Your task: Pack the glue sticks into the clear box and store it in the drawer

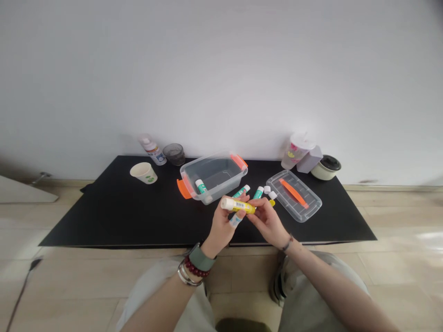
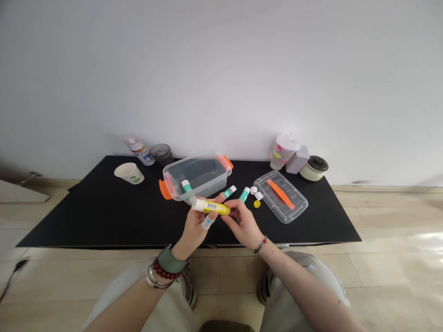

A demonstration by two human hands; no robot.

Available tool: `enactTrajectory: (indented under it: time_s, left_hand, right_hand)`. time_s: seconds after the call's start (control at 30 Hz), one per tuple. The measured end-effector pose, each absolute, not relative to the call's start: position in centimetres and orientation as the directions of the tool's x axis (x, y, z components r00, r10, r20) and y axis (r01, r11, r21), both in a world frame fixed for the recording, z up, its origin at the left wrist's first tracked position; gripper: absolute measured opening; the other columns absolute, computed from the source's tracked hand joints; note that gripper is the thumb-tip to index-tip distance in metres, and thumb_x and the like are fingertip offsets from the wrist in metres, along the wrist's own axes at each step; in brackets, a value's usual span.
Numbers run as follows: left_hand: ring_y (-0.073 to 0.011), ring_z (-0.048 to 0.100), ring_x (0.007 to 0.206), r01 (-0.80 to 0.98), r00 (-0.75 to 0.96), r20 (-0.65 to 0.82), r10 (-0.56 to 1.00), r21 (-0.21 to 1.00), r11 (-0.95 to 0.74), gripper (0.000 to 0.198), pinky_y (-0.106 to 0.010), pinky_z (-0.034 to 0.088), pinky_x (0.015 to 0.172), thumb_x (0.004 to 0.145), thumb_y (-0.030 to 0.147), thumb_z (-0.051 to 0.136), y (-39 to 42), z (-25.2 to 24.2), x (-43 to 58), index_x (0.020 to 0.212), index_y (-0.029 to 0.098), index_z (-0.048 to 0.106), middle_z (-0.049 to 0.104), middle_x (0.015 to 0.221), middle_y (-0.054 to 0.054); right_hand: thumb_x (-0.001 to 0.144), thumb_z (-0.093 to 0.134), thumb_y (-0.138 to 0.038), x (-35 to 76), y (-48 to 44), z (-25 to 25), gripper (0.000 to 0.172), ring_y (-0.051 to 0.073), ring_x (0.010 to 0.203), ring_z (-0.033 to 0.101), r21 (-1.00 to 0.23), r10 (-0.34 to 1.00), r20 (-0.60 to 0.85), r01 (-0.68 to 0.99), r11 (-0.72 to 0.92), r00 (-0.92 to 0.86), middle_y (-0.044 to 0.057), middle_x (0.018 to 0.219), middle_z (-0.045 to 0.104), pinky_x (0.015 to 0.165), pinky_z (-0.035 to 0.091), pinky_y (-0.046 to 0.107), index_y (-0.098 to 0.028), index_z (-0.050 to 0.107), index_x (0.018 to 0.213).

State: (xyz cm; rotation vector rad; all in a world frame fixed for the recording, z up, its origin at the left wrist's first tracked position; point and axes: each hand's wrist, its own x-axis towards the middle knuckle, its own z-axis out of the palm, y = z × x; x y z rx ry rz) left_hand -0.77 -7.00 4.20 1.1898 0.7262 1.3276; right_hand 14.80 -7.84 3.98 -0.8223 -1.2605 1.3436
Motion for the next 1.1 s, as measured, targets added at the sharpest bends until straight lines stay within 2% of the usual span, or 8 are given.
enactTrajectory:
  time_s: [0.07,0.17,0.23,0.43,0.63,0.8,0.97,1.1]
  left_hand:
    - [-0.0302,0.062,0.118,-0.336,0.164,0.214,0.963,0.93,-0.15,0.031,-0.046,0.049,0.1,0.082,0.038,0.073,-7.0,4.3,-0.8,0.098,0.018,0.055,0.069,0.121,-0.015]
    - [-0.0297,0.064,0.116,-0.317,0.155,0.211,0.965,0.936,-0.153,0.031,-0.046,0.049,0.1,0.081,0.037,0.074,-7.0,4.3,-0.8,0.095,0.018,0.055,0.07,0.119,-0.015]
    - [-0.0297,0.064,0.116,-0.315,0.15,0.204,0.967,0.937,-0.149,0.032,-0.045,0.049,0.1,0.08,0.037,0.075,-7.0,4.4,-0.8,0.095,0.018,0.055,0.07,0.118,-0.015]
    - [-0.0302,0.066,0.113,-0.405,0.147,0.112,0.983,0.913,-0.043,0.038,-0.046,0.05,0.1,0.077,0.043,0.077,-7.2,4.7,-0.5,0.098,0.017,0.059,0.072,0.114,-0.014]
    - [-0.0302,0.068,0.106,-0.378,0.154,0.028,0.988,0.925,0.033,0.044,-0.045,0.053,0.095,0.074,0.047,0.078,-7.1,4.8,-0.3,0.099,0.016,0.06,0.072,0.113,-0.015]
    - [-0.0295,0.064,0.116,-0.351,0.214,-0.024,0.977,0.931,0.1,0.045,-0.049,0.044,0.106,0.077,0.048,0.075,-6.8,3.9,-0.3,0.105,0.017,0.059,0.07,0.119,-0.015]
    - [-0.0306,0.059,0.122,-0.182,0.404,-0.241,0.882,0.924,0.336,0.063,-0.055,0.042,0.106,0.069,0.039,0.084,-7.1,1.3,-0.9,0.121,0.02,0.055,0.06,0.131,-0.022]
    - [-0.0278,0.065,0.11,0.094,0.585,-0.315,0.748,0.942,0.324,0.053,-0.049,0.047,0.099,0.07,0.04,0.082,-7.7,0.4,-1.8,0.113,0.017,0.062,0.067,0.118,-0.019]
  right_hand:
    - [0.083,0.071,-0.045,14.8,-7.8,4.0,0.034,0.016,0.093,0.064,-0.968,0.963,0.172,-0.219,0.126,-0.208,0.004,0.099,0.064,0.084,0.056,0.032,-0.023,0.055,0.103]
    - [0.092,0.051,-0.059,14.8,-7.5,3.8,0.04,0.014,0.067,0.063,-0.962,0.929,0.026,-0.262,-0.078,-0.37,0.002,0.076,0.062,0.061,0.056,0.029,-0.02,0.054,0.1]
    - [0.094,0.047,-0.059,14.9,-7.4,3.7,0.04,0.014,0.062,0.062,-0.967,0.924,0.02,-0.243,-0.079,-0.381,0.002,0.073,0.061,0.056,0.054,0.028,-0.02,0.054,0.098]
    - [0.087,0.067,-0.041,15.6,-8.0,4.0,0.026,0.021,0.103,0.063,-0.879,0.898,0.412,0.194,0.436,-0.151,0.008,0.108,0.064,0.091,0.054,0.038,-0.024,0.056,0.104]
    - [0.096,0.05,-0.047,15.5,-8.0,4.1,0.03,0.016,0.077,0.067,-0.963,0.936,0.213,0.1,0.249,-0.28,0.004,0.088,0.066,0.07,0.058,0.03,-0.021,0.054,0.111]
    - [0.09,0.061,-0.044,17.4,-6.9,5.3,0.027,0.017,0.082,0.067,-0.901,0.94,0.226,0.313,0.301,-0.255,0.006,0.095,0.069,0.076,0.057,0.033,-0.021,0.06,0.105]
    - [0.085,0.063,-0.047,26.1,-3.7,4.6,0.031,0.019,0.078,0.069,-0.895,0.979,-0.111,0.446,-0.025,-0.168,0.006,0.086,0.072,0.076,0.056,0.034,-0.019,0.059,0.096]
    - [0.078,0.071,-0.033,31.4,-2.5,1.9,0.02,0.018,0.07,0.07,-0.661,0.874,-0.479,0.688,-0.298,-0.082,0.005,0.074,0.072,0.072,0.055,0.029,-0.017,0.06,0.081]
